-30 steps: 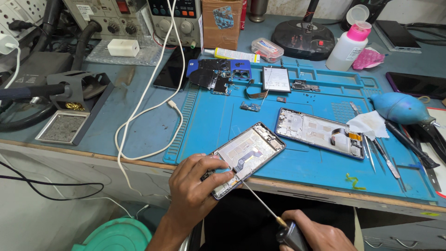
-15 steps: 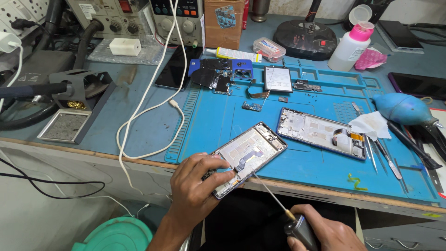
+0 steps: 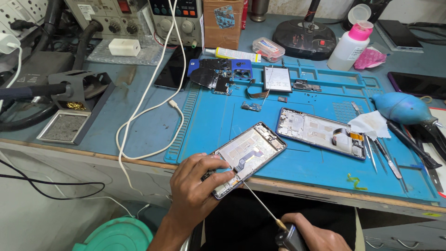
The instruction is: The person pries open a disassembled smartphone, lifts out the motherboard, and blows dust off the internal components with a rubber air blower. They wipe parts with a tissue, handle the battery and frame, and then use a soldering iron on the phone frame on the work mat.
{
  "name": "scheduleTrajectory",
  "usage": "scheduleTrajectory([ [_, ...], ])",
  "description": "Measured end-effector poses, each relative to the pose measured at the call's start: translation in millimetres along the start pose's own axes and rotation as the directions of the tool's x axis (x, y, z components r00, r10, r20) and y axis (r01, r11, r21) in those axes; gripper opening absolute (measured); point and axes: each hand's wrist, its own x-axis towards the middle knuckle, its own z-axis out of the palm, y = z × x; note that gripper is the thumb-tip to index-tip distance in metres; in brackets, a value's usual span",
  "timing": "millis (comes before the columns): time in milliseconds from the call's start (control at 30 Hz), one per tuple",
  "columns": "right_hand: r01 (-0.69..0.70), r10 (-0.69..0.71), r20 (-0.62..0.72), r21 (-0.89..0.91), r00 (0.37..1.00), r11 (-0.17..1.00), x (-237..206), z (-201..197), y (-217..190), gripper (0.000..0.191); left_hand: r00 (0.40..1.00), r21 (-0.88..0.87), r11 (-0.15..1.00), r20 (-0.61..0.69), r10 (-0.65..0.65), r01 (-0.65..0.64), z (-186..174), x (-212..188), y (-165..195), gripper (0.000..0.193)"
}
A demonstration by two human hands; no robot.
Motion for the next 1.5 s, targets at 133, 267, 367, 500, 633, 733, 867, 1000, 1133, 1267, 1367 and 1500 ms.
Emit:
scheduleTrajectory([
  [133,-0.097,0.095,-0.043,-0.055,0.995,0.994,-4.0,7.5,-9.5,0.034,1.000,-0.015,1.000,0.002,-0.006,0.006,0.9,-1.1,-0.4,0.026],
  [267,-0.155,0.153,-0.025,-0.090,0.988,0.984,-0.6,9.5,-22.6,0.030,1.000,-0.002,1.000,0.010,-0.019,0.019,1.7,-1.9,-0.1,0.025],
  [367,-0.132,0.131,-0.036,-0.056,0.991,0.990,3.8,8.3,-26.1,0.031,1.000,-0.005,1.000,-0.002,-0.014,0.014,2.0,-1.7,-0.5,0.025],
  [500,-0.123,0.121,-0.037,-0.058,0.992,0.991,2.9,9.1,-24.3,0.032,1.000,-0.010,1.000,-0.002,-0.019,0.019,1.7,-1.2,0.0,0.026],
  [633,-0.030,0.029,-0.051,-0.033,0.998,0.999,3.8,9.9,-21.2,0.030,1.000,-0.006,1.000,0.007,-0.014,0.014,-0.7,0.4,0.9,0.028],
  [733,0.147,-0.144,-0.101,0.017,0.984,0.989,7.1,4.7,-18.2,0.043,1.000,-0.005,1.000,0.006,-0.007,0.007,-1.3,1.3,0.3,0.029],
  [867,-0.065,0.064,-0.022,-0.019,0.998,0.998,0.5,8.2,-22.9,0.030,1.000,-0.022,1.000,0.004,-0.020,0.020,-0.4,-0.5,0.1,0.030],
  [1000,0.066,-0.063,-0.076,0.032,0.995,0.997,3.1,4.1,-16.8,0.027,0.999,-0.030,1.000,0.042,-0.006,0.007,-5.5,3.6,2.1,0.037],
  [1133,0.085,-0.084,-0.032,0.062,0.996,0.994,1.6,-5.3,-10.1,0.026,0.996,-0.042,0.998,0.072,0.053,-0.050,-21.7,12.3,12.1,0.056],
  [1267,0.207,-0.208,0.020,0.035,0.978,0.978,-0.9,-22.8,-17.6,0.027,0.968,-0.090,0.987,0.201,0.152,-0.136,-46.9,12.3,25.5,0.059],
  [1367,0.202,-0.194,0.114,-0.062,0.974,0.977,-9.1,-45.0,-29.6,0.032,0.919,-0.071,0.966,0.298,0.258,-0.249,-55.8,13.3,29.1,0.043],
  [1500,0.179,-0.137,0.254,-0.149,0.957,0.973,-2.7,-68.8,-39.4,0.034,0.912,-0.102,0.971,0.336,0.236,-0.214,-75.3,14.1,25.9,0.028],
])
